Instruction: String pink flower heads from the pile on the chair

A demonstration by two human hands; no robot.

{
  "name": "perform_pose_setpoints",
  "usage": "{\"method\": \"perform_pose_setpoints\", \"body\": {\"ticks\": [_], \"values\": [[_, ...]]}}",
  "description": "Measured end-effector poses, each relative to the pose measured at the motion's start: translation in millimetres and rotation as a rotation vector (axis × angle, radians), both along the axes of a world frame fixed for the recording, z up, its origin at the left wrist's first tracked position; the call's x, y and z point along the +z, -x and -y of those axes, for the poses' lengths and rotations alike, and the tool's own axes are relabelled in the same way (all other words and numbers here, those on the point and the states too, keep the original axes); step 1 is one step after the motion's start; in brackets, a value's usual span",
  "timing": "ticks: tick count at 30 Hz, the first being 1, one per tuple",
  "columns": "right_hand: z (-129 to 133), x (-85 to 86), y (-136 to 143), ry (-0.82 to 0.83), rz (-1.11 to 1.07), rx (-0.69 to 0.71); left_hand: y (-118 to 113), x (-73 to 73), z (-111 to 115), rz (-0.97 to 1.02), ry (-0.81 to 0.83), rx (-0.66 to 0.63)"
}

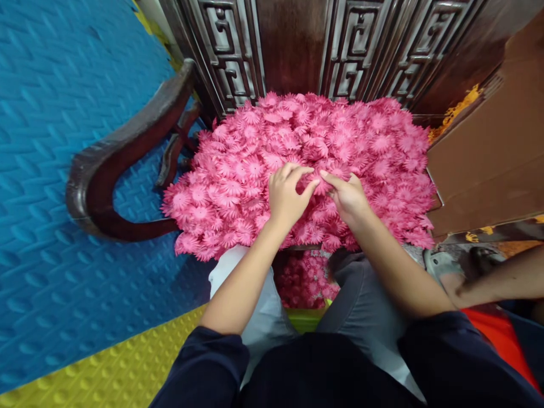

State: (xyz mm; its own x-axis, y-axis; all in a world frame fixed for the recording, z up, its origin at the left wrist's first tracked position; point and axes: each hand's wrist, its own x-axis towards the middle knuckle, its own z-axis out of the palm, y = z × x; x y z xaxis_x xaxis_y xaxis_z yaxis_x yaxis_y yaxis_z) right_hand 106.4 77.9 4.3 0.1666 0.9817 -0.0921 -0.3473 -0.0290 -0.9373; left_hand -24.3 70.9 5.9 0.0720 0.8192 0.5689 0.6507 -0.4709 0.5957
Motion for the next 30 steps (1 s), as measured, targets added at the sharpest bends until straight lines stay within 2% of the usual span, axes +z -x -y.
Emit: {"method": "perform_pose_setpoints", "body": {"ticks": [4, 8, 13, 20, 26, 28, 30], "values": [[-1, 2.6, -5, 0.000, -0.007, 0.081, 1, -1.7, -1, 0.016, 0.014, -0.008], [-4, 1.1, -11, 0.010, -0.023, 0.151, 4, 0.6, -2, 0.207, 0.011, -0.019], [-6, -0.7, -13, -0.008, 0.067, -0.074, 2, -0.4, -2, 0.246, -0.002, -0.001], [-4, 7.9, -14, -0.004, 0.049, -0.039, -2, -4.8, -1, 0.227, 0.006, 0.045], [-18, 1.1, -34, -0.049, 0.038, -0.204, -19, -11.4, -3, 0.380, -0.051, 0.167], [-22, 0.4, -40, -0.074, 0.058, -0.264, -29, -16.9, -7, 0.357, -0.044, 0.147], [-23, 1.2, -44, -0.100, 0.075, -0.293, -38, -21.7, -8, 0.254, -0.030, 0.065]]}}
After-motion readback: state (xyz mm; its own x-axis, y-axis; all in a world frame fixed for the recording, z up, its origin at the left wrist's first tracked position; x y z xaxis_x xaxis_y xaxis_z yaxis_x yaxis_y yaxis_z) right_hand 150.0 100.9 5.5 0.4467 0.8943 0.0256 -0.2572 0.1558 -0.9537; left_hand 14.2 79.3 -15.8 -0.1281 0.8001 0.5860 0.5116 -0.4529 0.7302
